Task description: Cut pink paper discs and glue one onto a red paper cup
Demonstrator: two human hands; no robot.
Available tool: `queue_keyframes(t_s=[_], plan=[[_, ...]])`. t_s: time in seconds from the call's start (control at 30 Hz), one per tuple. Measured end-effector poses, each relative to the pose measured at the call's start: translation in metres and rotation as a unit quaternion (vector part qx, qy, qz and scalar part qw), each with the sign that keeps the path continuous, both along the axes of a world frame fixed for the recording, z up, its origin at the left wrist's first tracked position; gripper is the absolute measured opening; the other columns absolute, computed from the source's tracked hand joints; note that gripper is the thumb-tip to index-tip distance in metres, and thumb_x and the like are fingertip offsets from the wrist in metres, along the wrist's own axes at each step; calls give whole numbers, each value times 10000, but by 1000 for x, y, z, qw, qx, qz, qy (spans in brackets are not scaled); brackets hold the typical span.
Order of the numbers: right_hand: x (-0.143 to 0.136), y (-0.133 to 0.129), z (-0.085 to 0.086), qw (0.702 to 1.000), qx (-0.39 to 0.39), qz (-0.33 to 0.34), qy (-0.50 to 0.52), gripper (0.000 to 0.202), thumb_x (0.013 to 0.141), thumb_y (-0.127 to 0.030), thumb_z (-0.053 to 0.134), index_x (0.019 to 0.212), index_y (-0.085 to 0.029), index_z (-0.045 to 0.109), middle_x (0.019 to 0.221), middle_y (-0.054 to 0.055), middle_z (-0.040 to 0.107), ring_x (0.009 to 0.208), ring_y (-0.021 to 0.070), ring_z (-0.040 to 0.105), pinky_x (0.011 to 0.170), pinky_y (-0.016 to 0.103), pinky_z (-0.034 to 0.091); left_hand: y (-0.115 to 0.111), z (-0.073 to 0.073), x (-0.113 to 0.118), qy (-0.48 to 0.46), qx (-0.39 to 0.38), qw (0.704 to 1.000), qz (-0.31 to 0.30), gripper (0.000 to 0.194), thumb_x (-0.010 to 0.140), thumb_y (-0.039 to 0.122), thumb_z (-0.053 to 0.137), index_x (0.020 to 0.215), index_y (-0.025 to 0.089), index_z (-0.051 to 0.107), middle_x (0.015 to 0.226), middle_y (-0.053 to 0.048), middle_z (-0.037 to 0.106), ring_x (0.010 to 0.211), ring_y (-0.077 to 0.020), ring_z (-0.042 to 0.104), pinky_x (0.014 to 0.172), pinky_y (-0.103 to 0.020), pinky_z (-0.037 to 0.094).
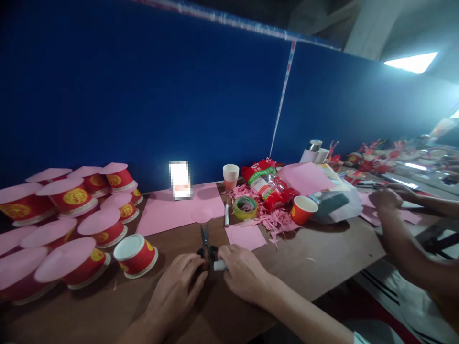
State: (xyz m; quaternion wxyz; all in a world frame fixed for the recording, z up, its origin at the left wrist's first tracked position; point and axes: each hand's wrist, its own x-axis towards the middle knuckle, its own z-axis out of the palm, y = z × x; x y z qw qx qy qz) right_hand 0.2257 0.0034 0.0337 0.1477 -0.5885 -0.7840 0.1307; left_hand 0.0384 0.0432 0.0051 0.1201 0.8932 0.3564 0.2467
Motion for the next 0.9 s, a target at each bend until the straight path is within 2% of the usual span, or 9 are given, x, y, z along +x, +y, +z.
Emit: queue_keyframes(t_s=[0.1,0.3,0.43,0.57,0.7,0.8,0.9], plan=[[-4,0,1,1000,-3,11,-6,279,653,-26,416,875,-180,486,880,43,574,825,177,498,705,258,348,0,-2,0,-9,-4,999,-30,194,833,237,436,961,187,572,951,-85,607,900,-219,553,807,-405,470],[8,-4,-1,999,-18,-36,-16,308,655,-32,411,906,-187,499,880,44,576,844,184,510,727,262,359,1,-11,-1,-16,-9,996,-82,276,838,227,429,1086,196,548,1143,-82,588,1075,-202,520,926,-380,434],[13,-4,-4,999,-10,-49,-19,291,671,-35,410,901,-184,506,885,49,581,855,187,512,740,266,362,1,-5,-2,-14,-38,992,-122,288,847,188,396,1082,233,556,1175,-48,580,1102,-173,511,982,-388,382],[9,-3,0,998,15,-47,25,287,699,-35,422,924,-187,514,903,51,583,872,184,510,753,270,362,-2,4,-1,-29,-66,987,-144,309,836,188,414,1114,250,535,1219,-50,542,1145,-182,469,1005,-415,342],[-10,6,5,985,23,-30,168,200,792,-112,429,954,-206,500,877,23,580,802,158,522,718,256,381,-1,7,0,-115,-122,980,-104,315,834,182,412,1130,226,513,1156,-84,555,1070,-183,507,921,-348,423],[-27,19,5,949,0,-34,313,130,837,-189,428,948,-210,494,838,7,572,752,141,527,674,238,402,3,5,-1,-198,-150,968,-29,259,847,200,393,1060,204,540,1048,-90,589,977,-191,548,856,-345,455],[-39,34,7,910,-16,-29,412,111,829,-209,459,929,-211,505,857,3,574,775,145,531,692,241,413,7,3,-3,-236,-160,958,30,223,848,231,404,1018,184,540,994,-95,587,948,-203,549,839,-367,456]])
